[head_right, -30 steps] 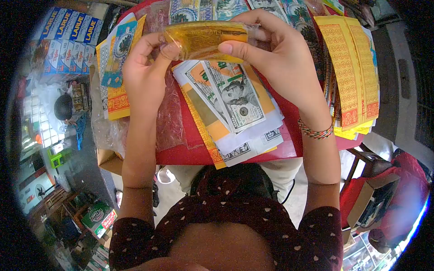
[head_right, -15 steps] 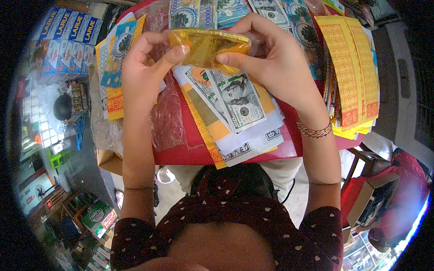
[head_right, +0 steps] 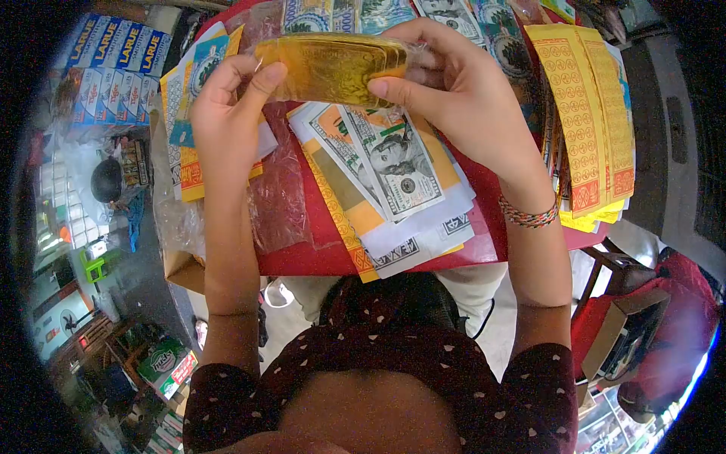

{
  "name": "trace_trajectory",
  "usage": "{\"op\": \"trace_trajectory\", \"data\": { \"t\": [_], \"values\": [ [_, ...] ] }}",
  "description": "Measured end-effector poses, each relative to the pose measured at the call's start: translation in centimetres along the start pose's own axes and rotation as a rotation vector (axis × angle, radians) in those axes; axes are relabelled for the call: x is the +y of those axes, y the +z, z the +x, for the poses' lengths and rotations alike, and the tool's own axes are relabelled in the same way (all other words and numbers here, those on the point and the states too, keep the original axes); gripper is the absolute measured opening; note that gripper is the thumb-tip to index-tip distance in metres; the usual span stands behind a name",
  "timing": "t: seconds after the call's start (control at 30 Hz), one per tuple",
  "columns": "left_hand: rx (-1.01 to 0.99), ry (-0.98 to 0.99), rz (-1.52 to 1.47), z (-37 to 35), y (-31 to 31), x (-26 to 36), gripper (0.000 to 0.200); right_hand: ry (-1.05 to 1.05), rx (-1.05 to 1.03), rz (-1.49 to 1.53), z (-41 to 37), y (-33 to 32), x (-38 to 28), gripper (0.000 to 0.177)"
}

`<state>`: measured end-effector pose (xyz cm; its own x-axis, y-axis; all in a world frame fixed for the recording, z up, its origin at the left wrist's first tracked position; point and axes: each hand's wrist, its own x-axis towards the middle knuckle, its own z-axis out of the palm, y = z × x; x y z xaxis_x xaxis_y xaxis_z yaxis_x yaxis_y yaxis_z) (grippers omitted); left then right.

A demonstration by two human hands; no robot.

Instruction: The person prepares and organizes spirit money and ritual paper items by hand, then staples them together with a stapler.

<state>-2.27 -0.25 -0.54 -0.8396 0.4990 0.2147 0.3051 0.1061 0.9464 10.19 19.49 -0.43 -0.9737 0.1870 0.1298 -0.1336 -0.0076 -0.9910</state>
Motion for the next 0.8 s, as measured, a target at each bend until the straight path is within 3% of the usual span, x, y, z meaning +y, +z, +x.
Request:
{"op": "trace_trajectory", "data": {
  "t": [0.2, 0.43, 0.53, 0.63, 0.7, 0.77, 0.8],
  "values": [
    [0.032, -0.063, -0.205, 0.2, 0.3, -0.1, 0.019, 0.051, 0.037, -0.007, 0.3, -0.3, -0.3, 0.036],
    [0.150, 0.025, -0.292, 0.3, 0.1, 0.1, 0.018, -0.025, 0.116, 0.031, 0.4, -0.9, -0.7, 0.040],
    [0.352, 0.032, -0.386, 0.4, 0.0, 1.2, 0.015, -0.206, 0.232, -0.053, 0.4, -1.0, -1.7, 0.044],
    [0.404, 0.088, -0.452, 0.4, 0.2, 0.9, 0.014, -0.189, 0.428, -0.256, 0.0, -3.3, -3.0, 0.040],
    [0.386, 0.094, -0.471, 0.3, 0.1, 0.5, 0.015, -0.212, 0.608, -0.285, -0.1, -4.3, -4.5, 0.039],
    [0.325, 0.082, -0.498, 0.2, -0.1, 0.1, 0.016, -0.287, 0.661, -0.378, 0.3, -7.2, -5.2, 0.038],
    [0.316, 0.026, -0.500, 0.1, -0.1, 0.4, 0.018, -0.263, 0.672, -0.285, 0.5, -7.9, -5.9, 0.038]
  ]
}}
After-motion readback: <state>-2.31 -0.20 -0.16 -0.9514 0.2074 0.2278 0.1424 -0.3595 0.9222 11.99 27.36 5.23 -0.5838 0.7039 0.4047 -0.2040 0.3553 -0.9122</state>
